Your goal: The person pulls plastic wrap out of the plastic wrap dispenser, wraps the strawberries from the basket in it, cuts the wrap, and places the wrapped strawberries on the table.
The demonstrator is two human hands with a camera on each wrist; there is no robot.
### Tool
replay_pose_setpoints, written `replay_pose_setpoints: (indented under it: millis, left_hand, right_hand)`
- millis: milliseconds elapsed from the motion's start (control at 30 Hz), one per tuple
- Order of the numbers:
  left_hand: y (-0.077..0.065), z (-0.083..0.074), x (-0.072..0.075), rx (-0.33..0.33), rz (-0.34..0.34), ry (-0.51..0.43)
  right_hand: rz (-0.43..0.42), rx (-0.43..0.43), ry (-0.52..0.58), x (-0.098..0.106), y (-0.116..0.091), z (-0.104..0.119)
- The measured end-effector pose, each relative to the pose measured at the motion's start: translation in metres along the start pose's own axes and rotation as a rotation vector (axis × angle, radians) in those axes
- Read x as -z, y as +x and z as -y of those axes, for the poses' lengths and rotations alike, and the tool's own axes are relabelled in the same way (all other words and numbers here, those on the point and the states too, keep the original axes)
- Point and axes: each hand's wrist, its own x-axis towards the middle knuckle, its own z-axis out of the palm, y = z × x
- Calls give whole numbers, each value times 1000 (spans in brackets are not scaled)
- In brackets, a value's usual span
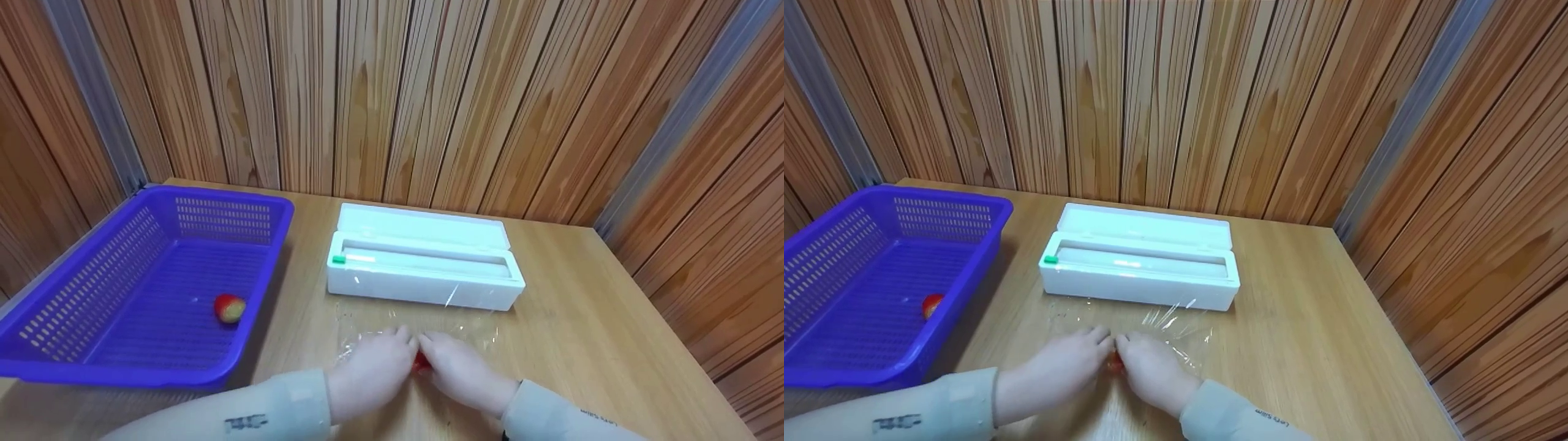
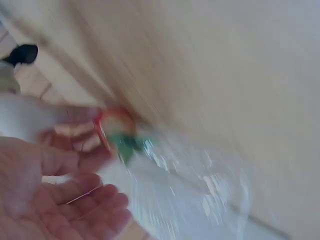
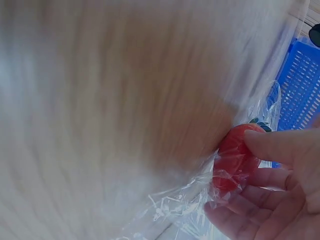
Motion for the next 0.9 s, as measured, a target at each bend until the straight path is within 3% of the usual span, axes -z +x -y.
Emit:
replay_pose_setpoints:
  millis: [167, 333, 500, 633, 800, 900]
  left_hand:
    - [10, -11, -14, 45, -77, 105]
    - [15, -14, -22, 43, -132, 60]
    - [19, -17, -20, 61, -127, 2]
    - [21, -17, -19, 81, -114, -24]
    - [22, -16, -18, 84, -84, -15]
    - [23, -16, -17, 79, -73, -23]
  right_hand:
    - [-6, -44, 83, 0, 2, -3]
    - [40, -86, 158, 8, 1, -12]
    - [51, -239, 306, 23, -3, -30]
    - [165, -343, 356, 27, -11, -41]
    - [288, -390, 376, 23, -24, -46]
    - [286, -384, 391, 22, -31, -49]
